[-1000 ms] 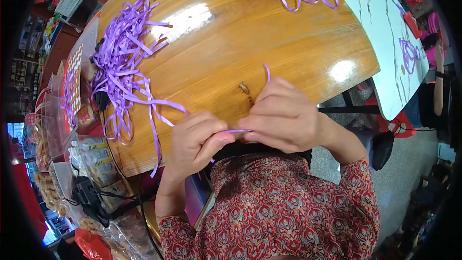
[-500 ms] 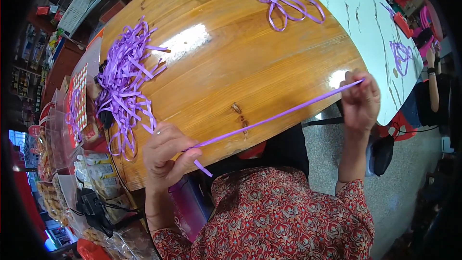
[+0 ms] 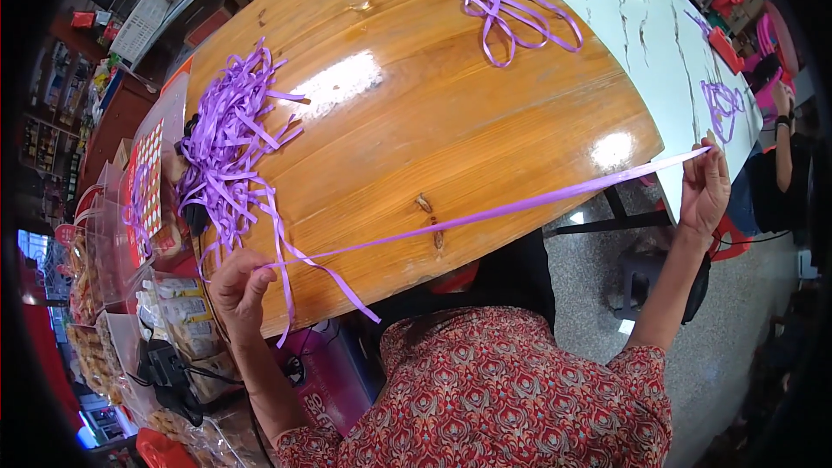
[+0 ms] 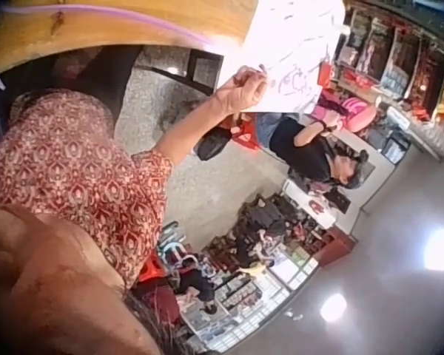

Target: The recorder is tying knots into purple plastic ribbons at a workshop table.

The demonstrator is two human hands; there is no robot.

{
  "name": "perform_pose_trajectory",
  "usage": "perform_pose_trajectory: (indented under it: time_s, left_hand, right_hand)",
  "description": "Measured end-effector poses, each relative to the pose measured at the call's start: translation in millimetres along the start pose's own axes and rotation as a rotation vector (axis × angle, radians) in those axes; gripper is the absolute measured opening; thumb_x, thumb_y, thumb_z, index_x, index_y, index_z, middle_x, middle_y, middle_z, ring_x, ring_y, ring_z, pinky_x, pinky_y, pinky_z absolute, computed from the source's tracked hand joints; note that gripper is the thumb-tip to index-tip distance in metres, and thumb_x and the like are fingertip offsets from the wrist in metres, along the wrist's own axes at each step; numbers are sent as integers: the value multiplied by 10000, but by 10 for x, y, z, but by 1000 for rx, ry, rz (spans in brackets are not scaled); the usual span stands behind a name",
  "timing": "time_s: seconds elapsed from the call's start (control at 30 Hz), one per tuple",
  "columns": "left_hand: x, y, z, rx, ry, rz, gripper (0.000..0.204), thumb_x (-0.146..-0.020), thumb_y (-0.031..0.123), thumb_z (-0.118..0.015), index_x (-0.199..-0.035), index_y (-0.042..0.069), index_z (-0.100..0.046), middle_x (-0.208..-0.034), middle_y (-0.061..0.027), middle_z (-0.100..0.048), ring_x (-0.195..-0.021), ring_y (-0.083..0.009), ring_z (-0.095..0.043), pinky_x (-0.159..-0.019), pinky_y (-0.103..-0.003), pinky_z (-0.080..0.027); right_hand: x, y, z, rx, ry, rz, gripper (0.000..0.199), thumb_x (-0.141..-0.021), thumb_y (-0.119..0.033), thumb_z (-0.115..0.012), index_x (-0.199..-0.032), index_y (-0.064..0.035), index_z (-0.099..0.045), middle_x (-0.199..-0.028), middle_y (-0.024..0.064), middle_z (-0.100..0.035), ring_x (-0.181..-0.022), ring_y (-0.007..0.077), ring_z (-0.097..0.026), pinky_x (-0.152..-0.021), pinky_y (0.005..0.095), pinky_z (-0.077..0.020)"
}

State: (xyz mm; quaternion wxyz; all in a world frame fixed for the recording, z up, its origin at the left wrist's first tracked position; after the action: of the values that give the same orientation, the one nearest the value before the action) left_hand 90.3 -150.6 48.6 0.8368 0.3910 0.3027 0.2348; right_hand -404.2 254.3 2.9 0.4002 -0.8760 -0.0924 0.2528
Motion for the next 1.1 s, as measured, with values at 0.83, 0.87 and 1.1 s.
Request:
perform_pose_trajectory:
  time_s: [0.83,0.87,1.1]
  left_hand:
    - [83,-756,203,1469,437,207,328,-924,383,-517,-869,60,-509,-616,29,-352,-509,-78,-260,-479,-239,-238]
    - [20,-688,122,1464,447,228,328,-924,383,-517,-869,60,-509,-616,29,-352,-509,-78,-260,-479,-239,-238]
    - [-82,-409,14,1151,446,255,281,-983,242,-442,-1084,-13,-505,-742,6,-429,-611,-67,-326,-539,-217,-285]
  right_hand:
    - [236,678,-626,306,-32,-93,99,-896,-54,-579,-972,9,-583,-840,24,-528,-759,103,-475,-752,245,-415]
    - [305,759,-727,311,-30,-113,99,-896,-54,-579,-972,9,-583,-840,24,-528,-759,103,-475,-752,245,-415]
    - [648,1045,-1402,836,-161,16,101,-851,20,-604,-945,19,-640,-906,6,-594,-830,67,-539,-733,191,-423]
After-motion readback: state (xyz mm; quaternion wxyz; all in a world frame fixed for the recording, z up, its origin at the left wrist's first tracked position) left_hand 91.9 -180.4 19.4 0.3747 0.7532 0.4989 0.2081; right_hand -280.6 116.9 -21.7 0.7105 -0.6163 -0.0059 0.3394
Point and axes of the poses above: each hand's wrist, its own x-axis away from the middle knuckle, its own z-axis out of the back of the hand, y = z × x, the point moved 9 cm from there along -x, towards the middle knuckle
